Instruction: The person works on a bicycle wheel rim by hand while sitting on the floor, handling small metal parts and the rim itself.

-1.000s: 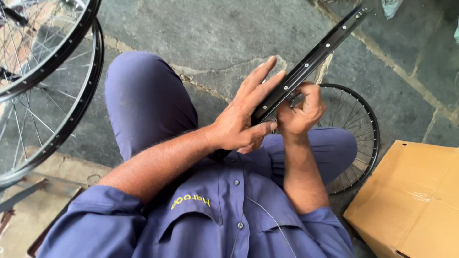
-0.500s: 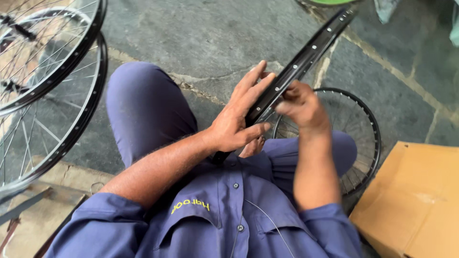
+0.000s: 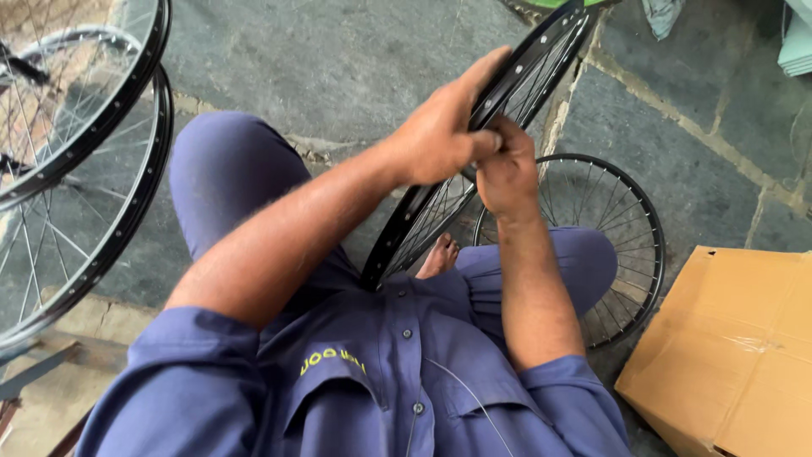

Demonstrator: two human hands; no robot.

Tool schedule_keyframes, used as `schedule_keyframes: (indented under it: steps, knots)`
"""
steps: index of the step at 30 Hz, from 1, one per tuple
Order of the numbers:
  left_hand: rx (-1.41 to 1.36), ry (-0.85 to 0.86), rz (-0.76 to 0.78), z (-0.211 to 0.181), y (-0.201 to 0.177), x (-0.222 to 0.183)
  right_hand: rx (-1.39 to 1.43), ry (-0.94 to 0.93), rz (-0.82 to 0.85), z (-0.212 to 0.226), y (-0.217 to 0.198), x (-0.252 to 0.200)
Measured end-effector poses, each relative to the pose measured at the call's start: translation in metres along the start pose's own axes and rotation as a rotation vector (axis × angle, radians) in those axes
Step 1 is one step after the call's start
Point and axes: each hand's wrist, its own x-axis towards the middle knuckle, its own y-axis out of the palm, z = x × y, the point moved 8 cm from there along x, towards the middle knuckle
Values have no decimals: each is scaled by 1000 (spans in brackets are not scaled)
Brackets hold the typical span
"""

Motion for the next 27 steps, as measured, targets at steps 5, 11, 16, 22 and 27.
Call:
schedule_keyframes:
  steps: [5, 11, 16, 22, 27]
  knots:
    - [-52, 47, -25, -12, -2, -55, -288, -134, -105, 49, 23, -45]
    - [-55, 158, -71, -9, 4, -98, -354, -282, -184, 51, 20, -51]
    - [52, 232, -80, -8, 3, -105, -31, -173, -197, 35, 21, -34]
    - [49, 241, -86, -9, 4, -107, -184, -91, -12, 68, 65, -25]
    - [85, 228, -92, -7, 11, -107, -1161, -735, -341, 104, 96, -44]
